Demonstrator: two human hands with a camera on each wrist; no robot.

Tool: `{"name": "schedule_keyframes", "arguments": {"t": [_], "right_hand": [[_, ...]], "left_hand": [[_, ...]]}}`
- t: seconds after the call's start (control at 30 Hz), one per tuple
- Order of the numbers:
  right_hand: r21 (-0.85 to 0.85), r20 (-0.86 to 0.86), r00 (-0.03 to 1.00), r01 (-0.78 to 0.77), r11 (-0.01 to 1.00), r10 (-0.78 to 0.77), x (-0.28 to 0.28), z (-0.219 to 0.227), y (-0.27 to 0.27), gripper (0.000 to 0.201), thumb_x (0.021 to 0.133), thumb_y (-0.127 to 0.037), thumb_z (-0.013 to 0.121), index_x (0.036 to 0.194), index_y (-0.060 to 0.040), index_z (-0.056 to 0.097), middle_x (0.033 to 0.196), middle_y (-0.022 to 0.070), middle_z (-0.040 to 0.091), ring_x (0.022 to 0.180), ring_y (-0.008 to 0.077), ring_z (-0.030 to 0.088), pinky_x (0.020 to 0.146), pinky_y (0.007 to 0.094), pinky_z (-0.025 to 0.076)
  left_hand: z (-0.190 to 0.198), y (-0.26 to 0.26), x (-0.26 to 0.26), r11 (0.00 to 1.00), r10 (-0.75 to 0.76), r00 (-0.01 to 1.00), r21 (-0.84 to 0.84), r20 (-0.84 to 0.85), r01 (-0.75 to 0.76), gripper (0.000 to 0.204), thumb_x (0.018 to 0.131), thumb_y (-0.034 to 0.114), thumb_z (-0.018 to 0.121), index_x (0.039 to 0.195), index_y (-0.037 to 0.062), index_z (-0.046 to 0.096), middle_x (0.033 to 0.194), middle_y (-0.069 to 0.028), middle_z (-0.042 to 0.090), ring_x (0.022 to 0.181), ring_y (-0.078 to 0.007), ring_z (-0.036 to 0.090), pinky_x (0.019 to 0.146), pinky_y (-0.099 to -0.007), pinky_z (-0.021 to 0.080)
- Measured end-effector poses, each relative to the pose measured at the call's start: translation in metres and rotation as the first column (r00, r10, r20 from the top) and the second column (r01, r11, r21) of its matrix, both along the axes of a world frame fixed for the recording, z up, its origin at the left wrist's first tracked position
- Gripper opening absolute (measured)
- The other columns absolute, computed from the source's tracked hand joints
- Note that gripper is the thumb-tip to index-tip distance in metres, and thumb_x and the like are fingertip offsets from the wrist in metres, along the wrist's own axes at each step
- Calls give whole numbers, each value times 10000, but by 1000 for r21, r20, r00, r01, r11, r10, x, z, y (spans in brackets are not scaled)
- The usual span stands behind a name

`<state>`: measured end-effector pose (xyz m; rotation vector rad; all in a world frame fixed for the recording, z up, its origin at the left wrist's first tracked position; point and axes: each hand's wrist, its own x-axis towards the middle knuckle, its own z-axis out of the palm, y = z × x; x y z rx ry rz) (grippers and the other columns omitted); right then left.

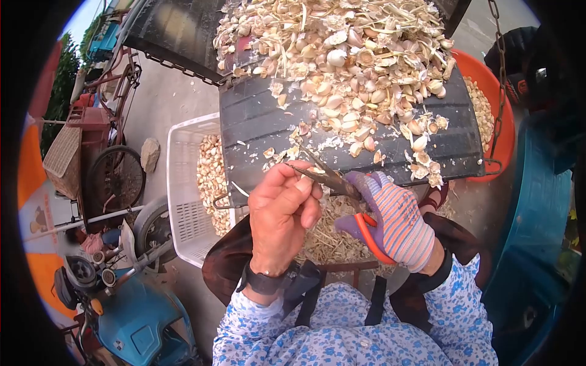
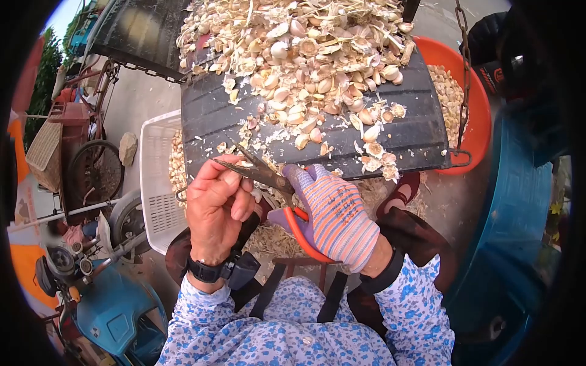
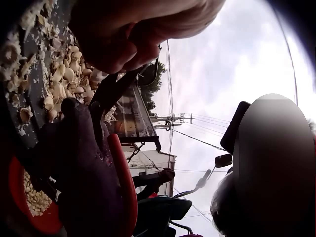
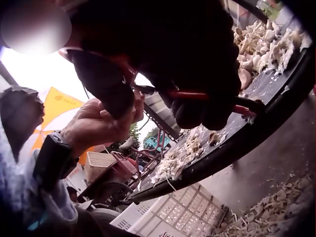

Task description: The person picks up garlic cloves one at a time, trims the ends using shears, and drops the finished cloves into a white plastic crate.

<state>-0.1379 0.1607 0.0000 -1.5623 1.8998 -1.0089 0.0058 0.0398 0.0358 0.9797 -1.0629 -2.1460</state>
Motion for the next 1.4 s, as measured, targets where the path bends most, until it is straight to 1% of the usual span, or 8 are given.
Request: {"name": "schedule_keyframes", "arguments": {"t": [0.2,0.37,0.5,0.6,0.83,1.17,1.27,1.4], "right_hand": [[-109,4,1000,10,994,-10,5,-19,3,533,803,-284,712,1210,5,524,917,227,617,814,343,614,719,426,486],[99,581,808,41,994,-92,3,10,-2,456,767,-221,777,1116,-8,576,754,102,576,663,142,505,616,292,463],[366,805,437,164,916,-401,-14,28,-8,350,774,-204,743,1018,-15,577,714,-20,544,652,76,486,572,238,428],[410,804,387,188,892,-451,-16,30,-11,315,776,-213,733,971,-22,576,709,-25,532,648,62,474,570,221,413],[363,755,477,268,893,-450,-10,22,-20,319,774,-196,751,967,-13,575,701,-23,539,618,59,470,555,219,416],[293,633,679,235,927,-372,-4,6,-21,541,756,-172,788,1167,65,527,755,74,627,680,106,586,609,265,494],[280,529,770,237,930,-356,-6,7,-18,533,755,-181,788,1148,70,530,766,115,636,681,143,624,605,280,503],[196,330,914,178,964,-236,-6,8,-15,534,756,-233,776,1133,62,538,804,176,625,714,241,652,625,331,514]], "left_hand": [[-3,-1,-2,999,-35,999,-18,-9,35,203,903,28,555,1091,-48,564,791,-103,615,490,-87,460,474,-216,369],[0,-8,-1,997,-68,998,-24,-8,68,191,900,31,575,1080,-33,574,801,-94,611,486,-76,443,467,-224,366],[-26,-91,59,907,419,862,79,-284,-414,235,978,217,502,1061,4,557,859,-127,620,599,-107,509,515,-246,404],[-16,-93,48,789,614,789,-49,15,-613,296,970,281,521,1052,-1,552,904,-144,628,641,-124,572,535,-251,434],[-69,-79,-25,694,175,779,-637,602,336,249,817,66,633,1059,9,619,792,-97,579,628,-185,589,571,-329,448],[-81,-79,-39,229,278,770,-818,574,527,67,835,49,618,864,5,576,713,-83,533,640,-180,553,573,-308,419],[-69,-75,-30,817,11,873,-507,488,273,62,861,50,604,894,8,572,737,-61,592,580,-129,560,518,-249,425],[-39,-53,-15,965,-25,945,-238,326,107,79,855,15,616,926,0,585,744,-63,635,492,-87,530,451,-188,398]]}}
